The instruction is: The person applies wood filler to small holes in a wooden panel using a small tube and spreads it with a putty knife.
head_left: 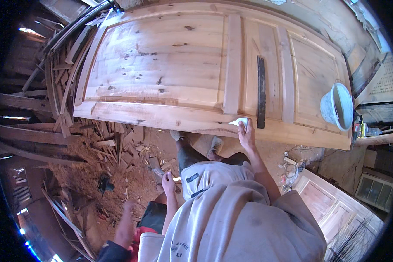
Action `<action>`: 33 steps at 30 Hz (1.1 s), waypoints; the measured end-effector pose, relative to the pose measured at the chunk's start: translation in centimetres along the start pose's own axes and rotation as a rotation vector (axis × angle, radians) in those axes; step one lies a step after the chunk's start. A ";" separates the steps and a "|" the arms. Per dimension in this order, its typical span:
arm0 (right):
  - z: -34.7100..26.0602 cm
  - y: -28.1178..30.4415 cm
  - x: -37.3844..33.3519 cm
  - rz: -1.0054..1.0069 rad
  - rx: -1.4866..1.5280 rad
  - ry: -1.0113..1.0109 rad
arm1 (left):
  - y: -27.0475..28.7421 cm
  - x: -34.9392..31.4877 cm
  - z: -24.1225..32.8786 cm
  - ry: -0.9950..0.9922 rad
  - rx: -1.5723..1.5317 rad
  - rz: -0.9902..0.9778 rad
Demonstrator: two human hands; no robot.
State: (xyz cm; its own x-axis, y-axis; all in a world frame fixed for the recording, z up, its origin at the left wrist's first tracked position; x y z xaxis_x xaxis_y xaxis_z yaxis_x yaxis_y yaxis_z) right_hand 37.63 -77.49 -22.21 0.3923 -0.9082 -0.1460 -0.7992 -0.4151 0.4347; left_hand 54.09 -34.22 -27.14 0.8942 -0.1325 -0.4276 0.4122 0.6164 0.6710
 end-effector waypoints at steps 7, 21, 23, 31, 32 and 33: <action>-0.5 0.4 0.0 0.015 -0.071 0.032 | -0.5 0.4 -0.4 0.022 -0.137 -0.040; 0.0 0.0 -0.1 0.004 -0.060 0.007 | -0.3 -0.1 -1.3 -0.032 -0.033 0.035; -0.8 -0.2 -0.2 -0.008 -0.058 0.006 | 0.0 0.0 -2.1 -0.065 -0.011 0.076; 1.9 0.1 0.4 0.021 -0.014 0.055 | -0.8 -1.2 1.2 0.017 -0.077 -0.003; 1.3 -0.4 0.2 0.013 -0.003 0.060 | -0.2 -1.2 1.2 0.016 -0.076 0.011; 0.3 -0.3 0.1 0.036 0.193 0.009 | -0.1 -1.0 1.6 -0.040 -0.112 0.011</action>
State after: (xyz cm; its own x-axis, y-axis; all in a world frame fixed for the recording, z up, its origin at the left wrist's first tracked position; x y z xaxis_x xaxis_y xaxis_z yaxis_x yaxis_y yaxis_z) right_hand 37.77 -77.47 -22.63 0.3658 -0.9223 -0.1251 -0.8847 -0.3863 0.2609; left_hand 53.48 -35.38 -25.84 0.9055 -0.1546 -0.3951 0.3825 0.7007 0.6023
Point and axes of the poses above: each hand's wrist, its own x-axis towards the middle knuckle, its own y-axis out of the back of the hand, z = x × y, the point moved 3 cm from there along x, towards the middle knuckle, and after that the axes turned 1 degree about z, right-handed, at the moved point
